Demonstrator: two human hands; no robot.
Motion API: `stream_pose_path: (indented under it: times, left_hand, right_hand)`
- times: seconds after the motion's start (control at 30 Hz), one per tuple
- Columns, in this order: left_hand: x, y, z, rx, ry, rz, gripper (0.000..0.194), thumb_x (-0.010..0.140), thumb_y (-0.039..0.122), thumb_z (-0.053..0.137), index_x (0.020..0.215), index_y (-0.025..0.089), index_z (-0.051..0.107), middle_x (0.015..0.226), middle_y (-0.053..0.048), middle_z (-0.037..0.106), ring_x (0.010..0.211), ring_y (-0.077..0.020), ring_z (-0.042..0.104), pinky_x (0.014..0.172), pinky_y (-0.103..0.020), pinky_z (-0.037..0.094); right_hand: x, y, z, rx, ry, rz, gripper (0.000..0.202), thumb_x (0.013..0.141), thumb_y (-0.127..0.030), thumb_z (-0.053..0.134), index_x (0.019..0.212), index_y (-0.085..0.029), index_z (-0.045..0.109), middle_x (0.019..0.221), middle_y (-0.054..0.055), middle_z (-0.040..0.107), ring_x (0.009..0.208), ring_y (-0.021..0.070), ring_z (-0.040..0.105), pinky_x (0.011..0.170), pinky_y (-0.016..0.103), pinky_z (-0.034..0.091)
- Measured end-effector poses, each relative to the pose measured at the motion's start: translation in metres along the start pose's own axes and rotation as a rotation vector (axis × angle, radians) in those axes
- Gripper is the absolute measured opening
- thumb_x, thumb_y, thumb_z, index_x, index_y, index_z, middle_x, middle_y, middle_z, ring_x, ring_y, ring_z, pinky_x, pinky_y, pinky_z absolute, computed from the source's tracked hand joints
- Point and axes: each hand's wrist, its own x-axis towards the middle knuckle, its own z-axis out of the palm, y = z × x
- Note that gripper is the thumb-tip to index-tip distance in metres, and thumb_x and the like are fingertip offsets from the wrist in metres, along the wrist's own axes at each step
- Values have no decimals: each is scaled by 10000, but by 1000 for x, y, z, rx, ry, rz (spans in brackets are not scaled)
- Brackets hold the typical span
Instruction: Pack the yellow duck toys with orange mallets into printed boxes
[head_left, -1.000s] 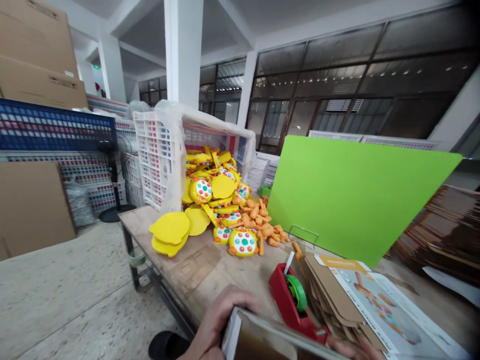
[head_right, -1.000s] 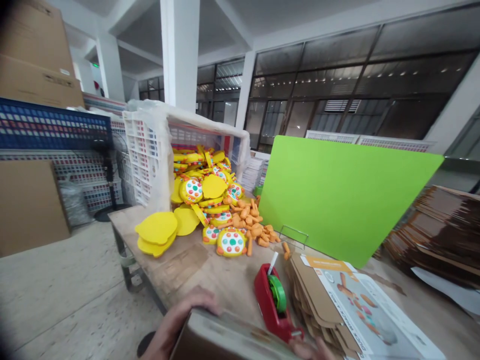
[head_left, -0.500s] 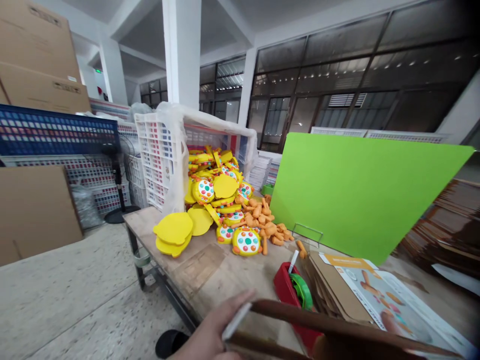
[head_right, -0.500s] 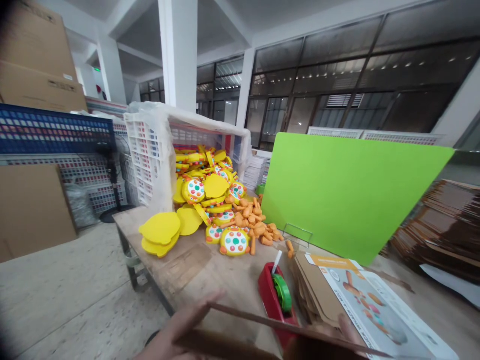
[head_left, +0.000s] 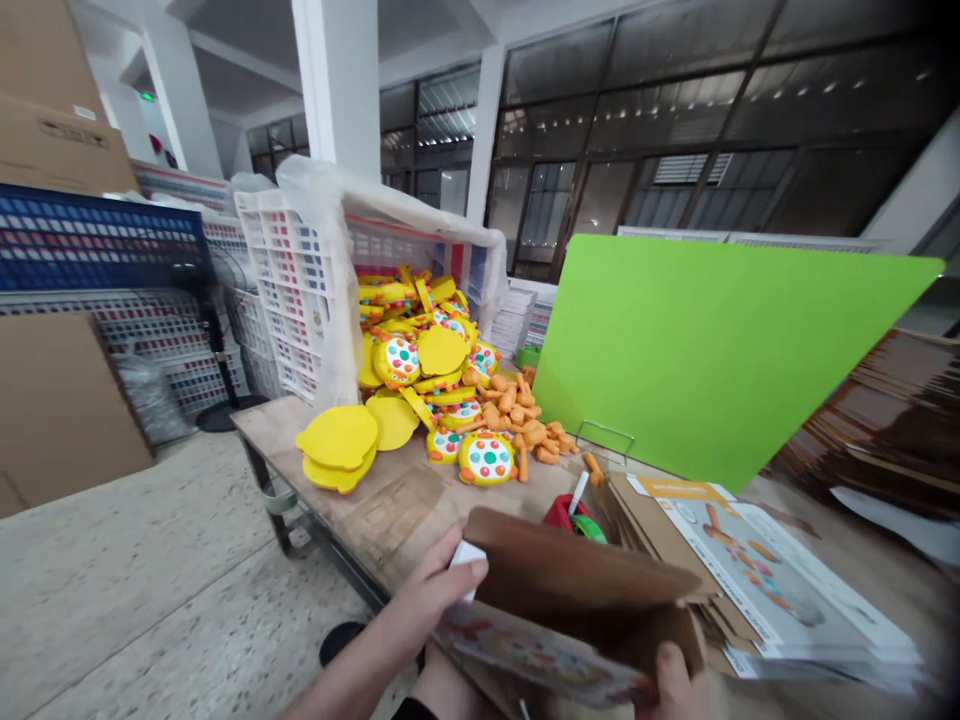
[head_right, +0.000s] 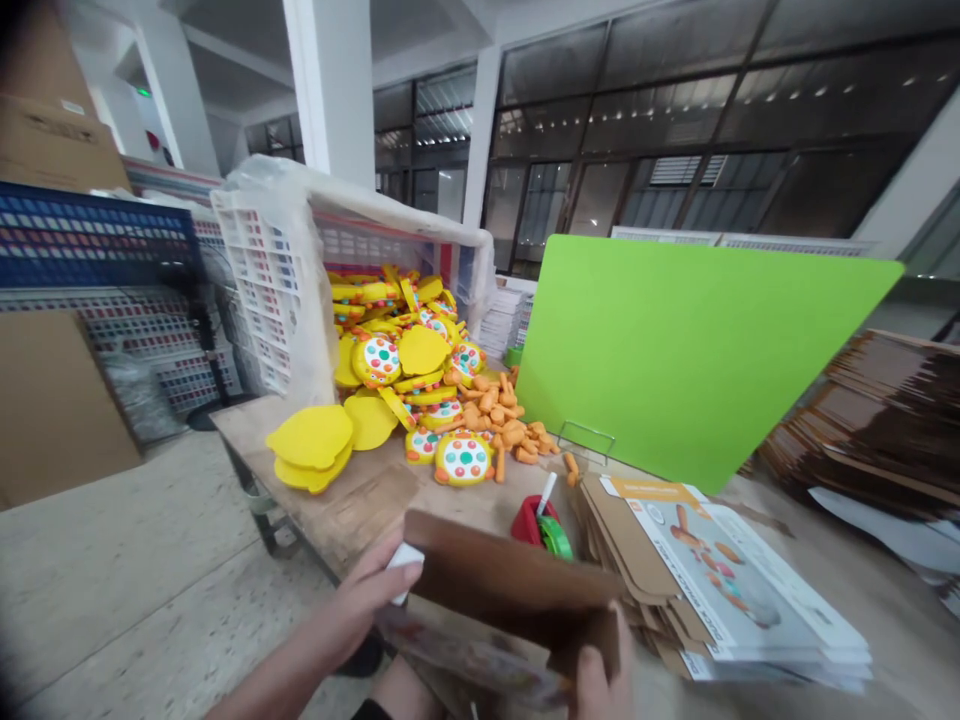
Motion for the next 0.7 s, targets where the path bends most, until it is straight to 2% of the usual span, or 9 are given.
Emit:
stream_pose_path:
  times: [0.07,0.13,0.2,0.27,0.37,0.47,0.53,0.63,0.7]
  left_hand:
    - [5,5,1,16,64,-56,612,796,380,717,1377,216,613,1322,-73,696,1321,-355,552,1099,-461,435]
    - [4,6,1,67,94,-57,608,796,359,696,1382,220,607,1381,-66,662,1374,-347,505,1136,-459,400]
    - [0,4,-1,117,81,-49,591,801,357,685,1371,217,613,1427,-60,629,1421,-337,454,1165,-449,368]
    - [-2,1,-1,127,50,-67,580,802,344,674,1362,208,617,1426,-62,630,1414,-334,464,1156,-442,382]
    - [4,-3,1,89,19,-115,574,812,328,658,1370,207,607,1386,-73,659,1347,-340,536,1082,-425,454]
    - [18,-6,2,63,-3,-107,566,839,381,670,1375,212,602,1388,-82,657,1328,-343,552,1034,-394,487]
    - [25,-13,0,47,-15,-74,605,858,497,659,1384,207,588,1407,-89,641,1326,-333,553,1037,-382,485]
    - [27,-37,-7,57,-19,-62,712,898,728,486,1336,180,611,1321,-119,690,1219,-324,629,980,-400,517]
    - [23,-58,-11,109,-15,-97,752,899,795,404,1174,159,696,1131,-125,764,1052,-323,697,899,-410,543]
  right_hand:
    - [-5,3,0,46,107,90,751,859,-790,442,1364,-255,592,1028,104,781,973,353,732,766,490,602]
    - [-14,5,0,101,181,182,777,879,-796,390,1411,-251,542,1169,106,749,1093,328,699,835,464,587]
    - [-23,4,-1,94,173,262,714,881,-712,512,1444,-273,495,1340,88,673,1230,309,630,896,430,567]
    - [-29,-2,-1,60,123,343,677,872,-595,619,1463,-308,456,1441,58,602,1282,297,590,908,400,558]
    - [-26,-17,1,114,76,461,691,834,-520,686,1458,-343,447,1390,32,639,1207,290,633,890,393,557]
    - [-15,-32,4,149,67,449,698,770,-449,751,1412,-332,505,1280,26,694,1136,273,648,889,377,542]
    - [-11,-36,6,135,123,398,664,751,-402,766,1373,-315,551,1250,23,694,1115,243,632,887,338,516]
    - [-13,-36,6,123,256,339,599,740,-375,748,1314,-291,598,1236,23,680,1101,235,610,882,330,482]
    - [-18,-34,3,130,325,291,549,744,-359,725,1275,-271,617,1247,30,667,1129,253,594,920,359,462]
